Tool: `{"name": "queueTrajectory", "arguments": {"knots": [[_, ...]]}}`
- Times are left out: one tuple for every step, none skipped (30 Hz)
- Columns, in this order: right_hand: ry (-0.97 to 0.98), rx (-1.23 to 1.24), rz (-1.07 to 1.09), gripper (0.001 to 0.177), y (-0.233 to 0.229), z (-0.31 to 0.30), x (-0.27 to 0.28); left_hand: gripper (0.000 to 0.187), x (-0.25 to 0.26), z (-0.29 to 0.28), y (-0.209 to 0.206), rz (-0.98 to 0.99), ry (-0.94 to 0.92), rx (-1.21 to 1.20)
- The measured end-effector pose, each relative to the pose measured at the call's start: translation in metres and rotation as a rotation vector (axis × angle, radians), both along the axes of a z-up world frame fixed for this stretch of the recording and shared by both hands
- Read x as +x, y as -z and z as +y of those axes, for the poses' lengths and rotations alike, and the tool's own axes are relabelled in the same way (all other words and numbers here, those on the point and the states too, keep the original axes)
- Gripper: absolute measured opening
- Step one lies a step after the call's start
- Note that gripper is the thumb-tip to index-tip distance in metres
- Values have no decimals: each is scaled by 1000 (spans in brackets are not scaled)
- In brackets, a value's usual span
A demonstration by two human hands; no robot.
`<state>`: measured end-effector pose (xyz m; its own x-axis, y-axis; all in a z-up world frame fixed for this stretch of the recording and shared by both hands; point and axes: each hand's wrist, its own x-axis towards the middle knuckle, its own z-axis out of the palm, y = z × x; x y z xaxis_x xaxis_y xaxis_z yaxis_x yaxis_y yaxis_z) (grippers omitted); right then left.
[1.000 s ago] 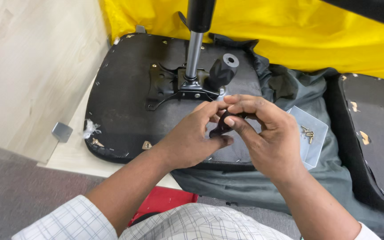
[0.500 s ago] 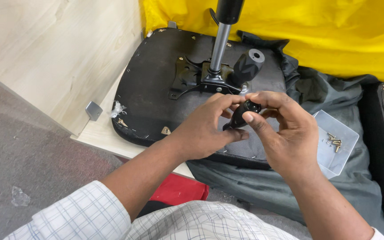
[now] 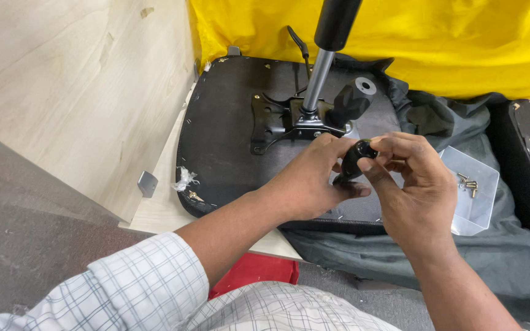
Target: The person uses a screwdriver to fasten screws into the underside of an office chair seat, securing the seat to the central gas-lift column. The person repeatedly picks screws from a plastic container and tightens them into the metal bracket.
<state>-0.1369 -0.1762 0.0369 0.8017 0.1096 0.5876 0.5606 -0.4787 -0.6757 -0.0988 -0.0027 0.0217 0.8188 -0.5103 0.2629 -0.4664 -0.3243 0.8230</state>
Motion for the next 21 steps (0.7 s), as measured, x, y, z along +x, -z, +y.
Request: {"name": "queueTrajectory", "arguments": {"knots": [[6, 1, -17, 26, 0, 3, 0, 51, 1, 2, -1, 27, -14, -23], [13, 3, -34, 26, 1, 6, -1, 48, 2, 3, -2, 54, -29, -47], [19, 4, -51, 27, 1, 8, -1, 45, 2, 4, -2, 81, -42, -70], [-6, 29, -25, 25, -1, 8, -2, 50, 3, 6, -1, 100, -44, -95], [-31, 55, 1, 23, -3, 7, -2, 55, 4, 6, 0, 119, -44, -119], [-55, 81, 27, 22, -5, 6, -2, 60, 6, 7, 1, 138, -45, -143], [-46, 85, 64, 22, -6, 5, -1, 59, 6, 6, 3, 124, -36, -149], [-37, 89, 101, 22, -7, 5, 0, 58, 5, 6, 5, 109, -27, -156], [-28, 94, 138, 22, -8, 5, 2, 58, 5, 5, 7, 95, -17, -162], [-17, 82, 139, 22, -8, 4, 3, 59, 5, 4, 8, 84, 2, -156], [-7, 68, 141, 23, -8, 4, 4, 60, 4, 2, 8, 74, 20, -151], [2, 55, 143, 23, -9, 4, 5, 61, 3, 1, 9, 64, 38, -146], [48, 4, 119, 25, -9, 4, 5, 61, 3, -1, 8, 61, 8, -106], [94, -48, 95, 27, -8, 4, 5, 61, 3, -4, 7, 58, -21, -67], [140, -99, 72, 30, -8, 5, 5, 61, 3, -5, 6, 56, -52, -27], [131, -78, 73, 30, -8, 5, 4, 53, 3, -6, 5, 81, -45, -5], [121, -56, 74, 31, -8, 6, 4, 46, 4, -7, 3, 107, -40, 17], [111, -34, 76, 31, -8, 7, 4, 39, 5, -7, 2, 133, -34, 38], [74, -30, 60, 27, -10, 6, 2, 36, 5, -7, 2, 136, -36, 9], [38, -25, 44, 24, -12, 4, 0, 34, 5, -6, 1, 140, -39, -20], [1, -20, 29, 22, -13, 3, -1, 35, 5, -5, 1, 144, -41, -49]]}}
